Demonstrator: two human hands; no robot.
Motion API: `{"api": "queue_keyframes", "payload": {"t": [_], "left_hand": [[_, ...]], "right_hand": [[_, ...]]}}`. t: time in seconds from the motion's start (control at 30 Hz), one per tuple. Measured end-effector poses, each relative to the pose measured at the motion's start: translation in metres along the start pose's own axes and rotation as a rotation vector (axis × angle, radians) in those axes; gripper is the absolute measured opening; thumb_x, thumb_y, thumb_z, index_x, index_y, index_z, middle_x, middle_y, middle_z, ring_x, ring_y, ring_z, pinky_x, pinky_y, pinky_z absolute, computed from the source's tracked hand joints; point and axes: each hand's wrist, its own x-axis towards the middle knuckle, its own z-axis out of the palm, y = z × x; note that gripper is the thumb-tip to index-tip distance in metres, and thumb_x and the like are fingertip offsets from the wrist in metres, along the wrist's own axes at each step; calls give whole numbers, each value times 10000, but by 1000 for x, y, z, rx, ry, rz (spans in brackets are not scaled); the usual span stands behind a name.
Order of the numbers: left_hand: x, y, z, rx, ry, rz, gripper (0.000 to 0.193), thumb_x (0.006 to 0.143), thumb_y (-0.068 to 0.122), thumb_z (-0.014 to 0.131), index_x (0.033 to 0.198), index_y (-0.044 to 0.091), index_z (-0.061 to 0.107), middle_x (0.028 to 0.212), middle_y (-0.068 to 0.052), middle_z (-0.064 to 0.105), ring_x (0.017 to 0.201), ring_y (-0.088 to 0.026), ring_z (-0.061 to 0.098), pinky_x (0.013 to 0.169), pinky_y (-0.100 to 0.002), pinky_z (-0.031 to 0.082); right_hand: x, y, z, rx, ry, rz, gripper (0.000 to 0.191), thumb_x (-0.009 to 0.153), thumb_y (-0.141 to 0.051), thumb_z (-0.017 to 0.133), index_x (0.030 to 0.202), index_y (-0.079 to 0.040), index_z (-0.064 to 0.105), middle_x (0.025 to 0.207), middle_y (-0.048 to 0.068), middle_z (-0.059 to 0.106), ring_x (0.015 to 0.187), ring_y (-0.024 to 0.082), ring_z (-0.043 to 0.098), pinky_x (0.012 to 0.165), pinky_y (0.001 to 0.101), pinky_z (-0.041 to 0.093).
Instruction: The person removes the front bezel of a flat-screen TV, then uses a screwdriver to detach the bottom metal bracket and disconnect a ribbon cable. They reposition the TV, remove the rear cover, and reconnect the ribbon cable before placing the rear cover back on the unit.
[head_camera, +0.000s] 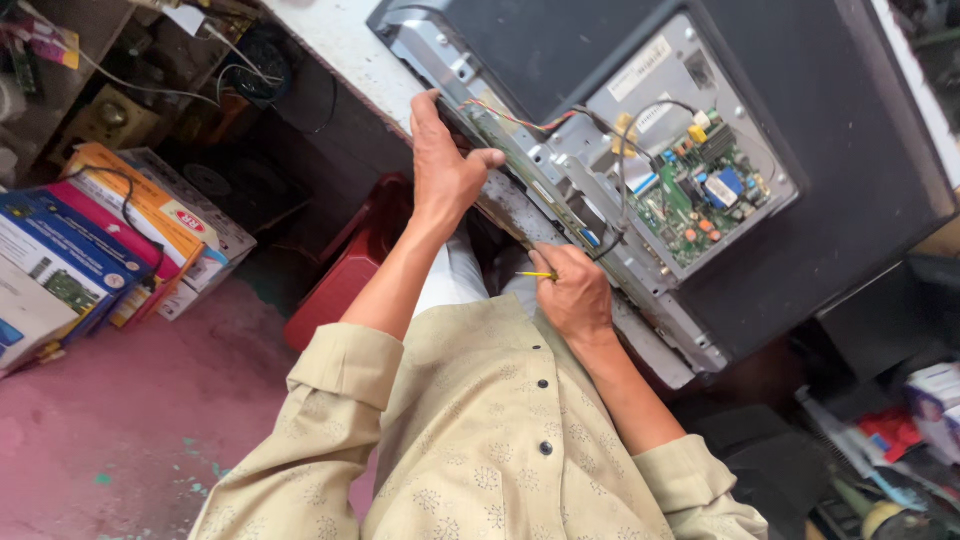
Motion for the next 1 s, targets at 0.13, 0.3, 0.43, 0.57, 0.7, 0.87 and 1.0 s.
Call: {"api": "queue_keyframes", "payload": {"t": [0.13,0.3,0.43,0.57,0.7,0.87,1.0], "left_hand": [[1,0,10,166,1,9,825,711,4,881,1325,10,331,1252,-227,517,1190,-403,557,1025,-479,444],[2,-3,12,196,-34,43,784,736,4,869,1308,8,333,1248,-243,530,1192,-403,576,1038,-478,458],[0,-3,9,236,-49,44,838,738,11,882,1345,-14,305,1267,-269,529,1208,-410,562,1050,-479,444],[-1,-4,0,138,-116,27,854,782,45,859,1399,-27,272,1235,-238,603,1117,-336,673,945,-399,552],[0,-9,-11,-68,-164,11,925,760,90,890,1430,-23,262,1172,-191,659,1009,-246,751,847,-322,635],[5,-18,-19,-216,-15,-51,644,883,129,807,1389,-22,438,1099,-129,690,902,-175,748,748,-294,631],[14,-18,-25,-319,119,-121,306,928,146,751,1178,-18,683,954,-72,759,795,-117,736,714,-260,622]], "right_hand": [[-14,11,0,54,18,19,140,907,-134,752,1032,-72,763,973,144,739,854,356,710,732,409,569],[-25,28,-7,78,45,52,147,911,-133,747,1040,-64,763,968,143,741,859,359,708,731,411,570],[-31,31,-13,100,28,42,162,907,-136,742,1045,-56,767,967,146,743,851,351,715,728,412,574],[-23,23,-19,139,-12,-31,192,916,-152,736,1083,-56,748,1002,153,740,881,361,712,752,416,579],[3,2,-17,99,-38,-124,231,929,-175,728,1130,-63,728,1033,158,736,891,376,702,753,439,568],[52,-29,1,-1,13,-91,191,946,-205,737,1079,-70,728,927,161,710,828,389,688,714,461,550],[78,-42,16,-1,114,-147,238,936,-198,743,1115,-44,707,947,147,708,807,368,697,686,442,555]]}}
